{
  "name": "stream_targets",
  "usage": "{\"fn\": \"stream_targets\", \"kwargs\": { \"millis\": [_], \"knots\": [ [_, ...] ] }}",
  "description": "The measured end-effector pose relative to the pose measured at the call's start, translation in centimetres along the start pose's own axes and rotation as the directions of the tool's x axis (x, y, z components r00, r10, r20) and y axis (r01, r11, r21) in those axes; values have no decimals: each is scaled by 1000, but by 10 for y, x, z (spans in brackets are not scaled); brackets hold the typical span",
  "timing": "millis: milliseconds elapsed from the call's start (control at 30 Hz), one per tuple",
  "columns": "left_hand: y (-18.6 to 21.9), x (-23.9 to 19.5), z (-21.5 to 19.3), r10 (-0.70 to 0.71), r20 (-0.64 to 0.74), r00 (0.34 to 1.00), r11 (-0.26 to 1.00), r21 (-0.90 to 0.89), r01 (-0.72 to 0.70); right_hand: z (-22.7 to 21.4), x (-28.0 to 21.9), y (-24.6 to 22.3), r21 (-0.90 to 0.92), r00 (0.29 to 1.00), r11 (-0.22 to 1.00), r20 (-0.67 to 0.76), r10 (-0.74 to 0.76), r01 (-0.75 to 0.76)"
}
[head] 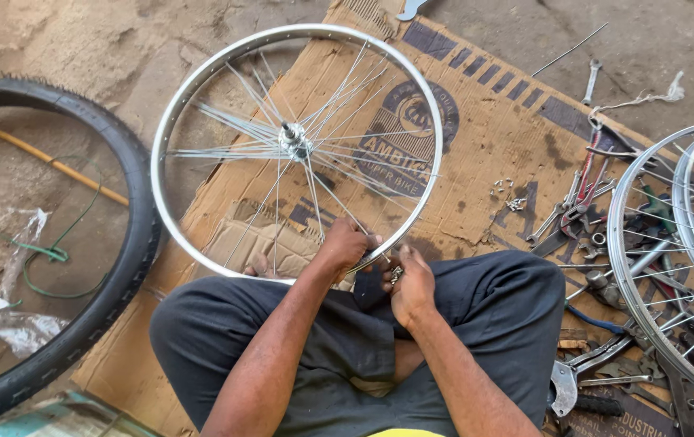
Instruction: The person removes a tire from a bicycle rim and then proceeds to lace the wheel by inserting spokes into the hub and rim. They secure the spokes with nipples, tightening them by hand to assemble the wheel structure.
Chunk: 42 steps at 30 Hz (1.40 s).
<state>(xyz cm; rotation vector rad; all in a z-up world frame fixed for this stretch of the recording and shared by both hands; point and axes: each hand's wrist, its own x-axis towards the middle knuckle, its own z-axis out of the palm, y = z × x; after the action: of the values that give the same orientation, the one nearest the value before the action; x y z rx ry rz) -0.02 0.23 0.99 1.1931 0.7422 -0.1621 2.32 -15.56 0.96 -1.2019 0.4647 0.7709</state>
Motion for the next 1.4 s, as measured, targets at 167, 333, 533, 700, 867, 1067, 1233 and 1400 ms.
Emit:
{"fn": "stream_targets", "kwargs": {
  "millis": [167,333,533,700,867,1067,1233,1400],
  "knots": [
    [-2,0,-1,39,40,998,999,-17,-38,-5,-8,-1,32,976,997,209,64,-72],
    [1,-3,1,16,0,1000,1000,12,-16,-5,0,4,8,998,1000,61,8,-9],
    [3,-6,1,34,27,999,999,19,-35,-7,6,14,-87,992,989,50,-116,120],
    [0,-2,2,38,30,999,999,24,-39,-7,6,18,-26,996,997,-35,-77,77],
    [-11,8,0,-8,14,1000,1000,19,8,-10,14,20,-40,993,994,50,-103,105],
    [-22,22,9,69,-162,984,964,-244,-108,-23,37,13,57,996,996,-61,-60,63],
    [-18,9,17,104,-173,979,995,15,-103,-51,55,-22,233,979,954,-116,-166,190],
    [-31,6,6,100,-157,983,952,303,-49,-53,54,-32,282,960,928,-207,-188,243]
  ]
}}
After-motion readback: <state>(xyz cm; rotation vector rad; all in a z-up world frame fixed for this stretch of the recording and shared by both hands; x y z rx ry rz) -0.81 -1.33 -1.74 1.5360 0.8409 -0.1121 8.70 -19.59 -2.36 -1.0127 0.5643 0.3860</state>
